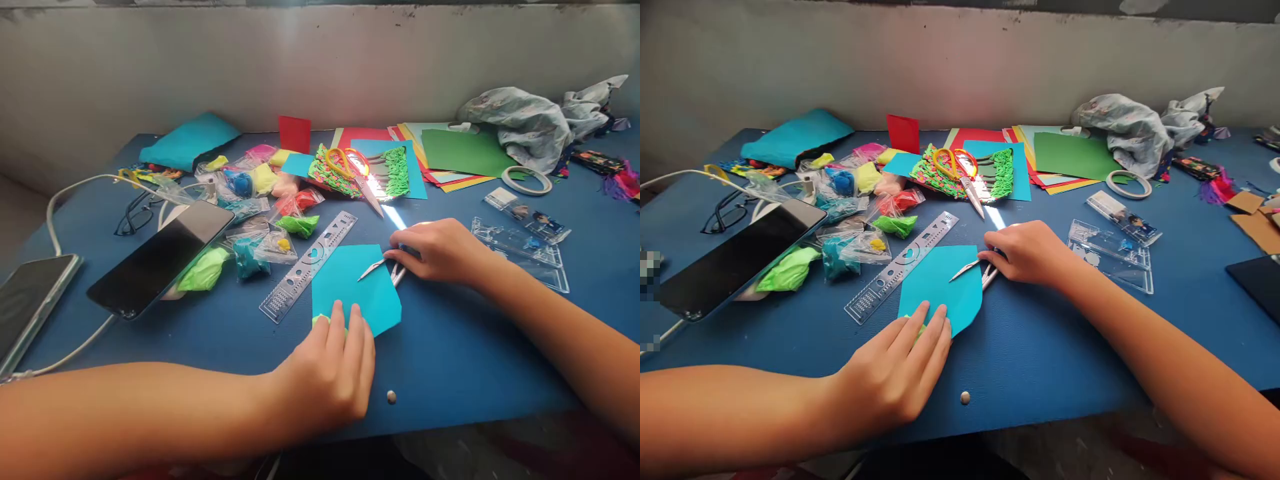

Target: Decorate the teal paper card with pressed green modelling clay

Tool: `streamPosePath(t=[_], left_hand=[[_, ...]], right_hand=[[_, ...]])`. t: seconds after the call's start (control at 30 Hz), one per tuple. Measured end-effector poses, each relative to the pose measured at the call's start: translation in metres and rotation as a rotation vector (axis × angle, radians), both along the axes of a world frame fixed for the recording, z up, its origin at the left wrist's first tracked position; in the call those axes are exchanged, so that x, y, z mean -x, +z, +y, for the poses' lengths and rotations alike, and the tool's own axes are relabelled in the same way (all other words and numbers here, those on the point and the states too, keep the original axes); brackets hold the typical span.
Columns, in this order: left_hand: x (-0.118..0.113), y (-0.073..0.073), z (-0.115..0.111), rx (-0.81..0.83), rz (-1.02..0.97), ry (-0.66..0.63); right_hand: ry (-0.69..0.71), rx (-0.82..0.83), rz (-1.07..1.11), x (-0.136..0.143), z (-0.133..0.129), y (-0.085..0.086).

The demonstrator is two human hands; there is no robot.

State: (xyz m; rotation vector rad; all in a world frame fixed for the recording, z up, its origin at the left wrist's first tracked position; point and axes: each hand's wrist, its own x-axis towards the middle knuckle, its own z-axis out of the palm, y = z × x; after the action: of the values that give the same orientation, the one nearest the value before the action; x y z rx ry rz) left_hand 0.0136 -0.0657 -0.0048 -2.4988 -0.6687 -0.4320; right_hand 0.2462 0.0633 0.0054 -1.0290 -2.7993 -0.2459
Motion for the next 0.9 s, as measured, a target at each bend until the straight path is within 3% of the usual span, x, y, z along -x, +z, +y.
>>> streamPosePath(t=[0.13,0.23,0.3,0.4,0.57,0.73,0.9], left_hand=[[0.000,0.000,-0.014,-0.055,0.018,0.034],[-0.002,0.002,-0.028,-0.090,0.073,0.183],[-0.005,0.003,-0.035,-0.112,0.120,0.290],[-0.011,0.000,-0.036,-0.125,0.124,0.338],[-0.002,-0.008,-0.022,-0.092,0.021,0.223],[0.030,-0.007,-0.009,0.291,-0.061,-0.105],[0.037,-0.007,-0.001,0.522,0.008,-0.166]], right_hand=[[-0.183,-0.038,-0.043,-0.006,0.009,0.000],[-0.384,-0.132,0.019,-0.011,0.013,0.001],[-0.432,-0.205,0.129,-0.007,0.010,0.002],[-0.269,-0.208,0.325,0.016,-0.003,0.003],[0.108,-0.217,0.575,0.064,-0.031,-0.005],[0.219,-0.267,0.569,0.067,-0.045,-0.007],[0.252,-0.208,0.552,0.056,-0.050,-0.006]])
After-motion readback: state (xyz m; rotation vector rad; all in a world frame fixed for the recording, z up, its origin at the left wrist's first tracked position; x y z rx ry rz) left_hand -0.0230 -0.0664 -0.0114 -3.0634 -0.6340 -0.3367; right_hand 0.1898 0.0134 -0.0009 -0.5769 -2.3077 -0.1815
